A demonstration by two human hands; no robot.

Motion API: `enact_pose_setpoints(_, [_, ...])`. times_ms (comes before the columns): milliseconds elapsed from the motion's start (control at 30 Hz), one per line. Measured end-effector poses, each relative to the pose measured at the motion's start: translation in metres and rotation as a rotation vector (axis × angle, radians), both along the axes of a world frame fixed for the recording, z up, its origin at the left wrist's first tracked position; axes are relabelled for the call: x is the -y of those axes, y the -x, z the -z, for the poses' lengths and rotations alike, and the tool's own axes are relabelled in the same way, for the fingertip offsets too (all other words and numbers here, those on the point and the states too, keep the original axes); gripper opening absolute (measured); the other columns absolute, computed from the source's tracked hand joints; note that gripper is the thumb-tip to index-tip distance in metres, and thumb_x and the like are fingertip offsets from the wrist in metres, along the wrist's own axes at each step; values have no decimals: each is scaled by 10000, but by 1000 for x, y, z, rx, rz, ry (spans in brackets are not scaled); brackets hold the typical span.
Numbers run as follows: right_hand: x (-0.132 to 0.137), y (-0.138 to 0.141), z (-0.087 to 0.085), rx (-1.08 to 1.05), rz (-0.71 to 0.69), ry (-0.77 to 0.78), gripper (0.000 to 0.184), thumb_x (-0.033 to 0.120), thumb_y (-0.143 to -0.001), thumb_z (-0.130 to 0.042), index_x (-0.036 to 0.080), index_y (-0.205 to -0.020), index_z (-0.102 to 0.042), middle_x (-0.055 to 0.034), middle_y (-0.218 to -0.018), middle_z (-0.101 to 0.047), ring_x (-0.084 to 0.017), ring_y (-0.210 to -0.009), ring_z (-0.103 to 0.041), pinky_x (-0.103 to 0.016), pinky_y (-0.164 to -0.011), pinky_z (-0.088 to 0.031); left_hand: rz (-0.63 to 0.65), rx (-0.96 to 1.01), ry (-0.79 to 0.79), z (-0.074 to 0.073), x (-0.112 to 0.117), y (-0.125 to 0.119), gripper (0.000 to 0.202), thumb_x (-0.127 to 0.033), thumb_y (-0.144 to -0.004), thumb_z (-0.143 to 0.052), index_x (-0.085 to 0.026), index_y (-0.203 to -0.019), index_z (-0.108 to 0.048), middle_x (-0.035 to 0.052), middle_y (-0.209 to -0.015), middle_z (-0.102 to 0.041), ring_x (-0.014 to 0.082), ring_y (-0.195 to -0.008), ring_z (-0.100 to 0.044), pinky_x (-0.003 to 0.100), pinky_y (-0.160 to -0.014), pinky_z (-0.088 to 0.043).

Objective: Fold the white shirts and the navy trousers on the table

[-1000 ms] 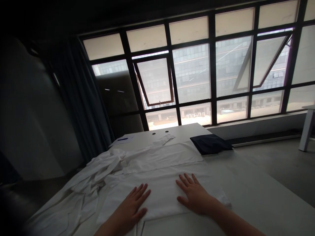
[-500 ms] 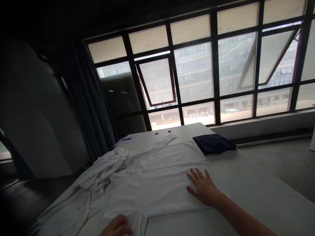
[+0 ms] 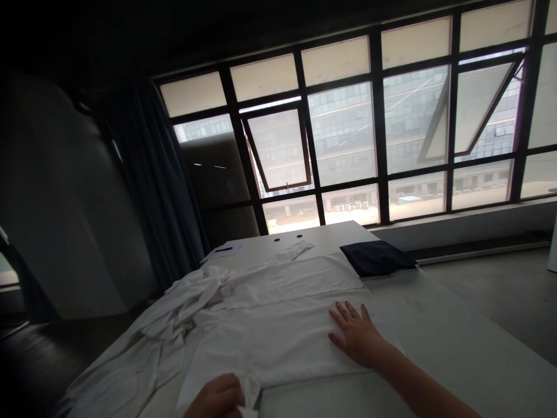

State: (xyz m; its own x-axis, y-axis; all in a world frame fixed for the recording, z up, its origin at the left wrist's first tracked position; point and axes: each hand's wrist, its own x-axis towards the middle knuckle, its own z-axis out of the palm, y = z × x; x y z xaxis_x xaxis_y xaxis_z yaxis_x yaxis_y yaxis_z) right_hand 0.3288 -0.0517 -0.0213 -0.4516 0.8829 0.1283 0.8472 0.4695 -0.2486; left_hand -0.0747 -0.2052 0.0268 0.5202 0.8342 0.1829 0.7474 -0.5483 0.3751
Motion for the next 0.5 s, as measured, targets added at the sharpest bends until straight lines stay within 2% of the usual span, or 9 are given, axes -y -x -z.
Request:
enact_pose_setpoints(33, [1,1,-3,6,6,-1,732,719,-936,-314,297,-1529,-392,-105,-1621,-308,-391,-1490,-228,-704,-1147,-93,-55,52,-33,-10,-9,-5,518,-631,-997,-337,-273,-835,-675,57,-793,-649,204,-742,-594,300,-684,-444])
enact_pose_setpoints(100, [6,6,-16,17,7,-24,673,640,-939,-401,254,-1487,-463,-137,-1595,-362,-413,-1466,-273,-700,-1139,-131,-266,169,-89,-27,-31,-14,486,-583,-1014,-356,-237,-784,-608,19,-733,-617,177,-689,-562,270,-655,-410])
enact_pose_setpoints(167, [17,15,-36,5,-34,-75,546,500,-922,-499,222,-1387,-567,-157,-1510,-484,-398,-1399,-386,-642,-1137,-208,-462,248,-112,-36,-53,-22,484,-563,-1018,-366,-224,-724,-546,-10,-663,-581,165,-649,-533,252,-605,-373])
enact_pose_setpoints(267, [42,34,-67,-88,-164,-136,293,317,-917,-507,224,-1140,-673,-111,-1206,-667,-277,-1132,-587,-454,-1035,-386,-549,137,-91,-28,-82,-31,337,-410,-1026,-390,-219,-824,-580,-11,-738,-630,165,-694,-578,240,-622,-380])
enact_pose_setpoints(333, [60,52,-73,-155,-288,-134,207,308,-934,-503,244,-1035,-672,-61,-1059,-683,-219,-987,-613,-367,-942,-425,-553,24,-110,-13,-93,-33,193,-268,-984,-436,-215,-910,-607,15,-859,-657,175,-786,-611,250,-700,-406])
enact_pose_setpoints(400, [74,74,-59,-175,-454,-137,184,378,-926,-569,278,-1050,-661,-24,-1032,-682,-198,-954,-614,-320,-896,-426,-550,-31,-132,1,-97,-34,160,-178,-933,-464,-212,-954,-619,43,-948,-649,190,-882,-615,271,-786,-414])
enact_pose_setpoints(467, [82,100,-25,-101,-600,-175,249,478,-899,-633,306,-1077,-662,2,-976,-692,-181,-858,-619,-282,-780,-431,-538,-55,-138,10,-96,-33,185,-146,-915,-463,-215,-974,-624,54,-988,-634,200,-938,-604,287,-838,-408])
enact_pose_setpoints(500, [84,113,-4,-43,-630,-224,214,470,-930,-609,320,-1070,-671,15,-926,-697,-165,-774,-607,-269,-700,-414,-535,-70,-141,12,-96,-32,193,-142,-914,-458,-217,-979,-624,55,-994,-628,202,-949,-598,290,-849,-406])
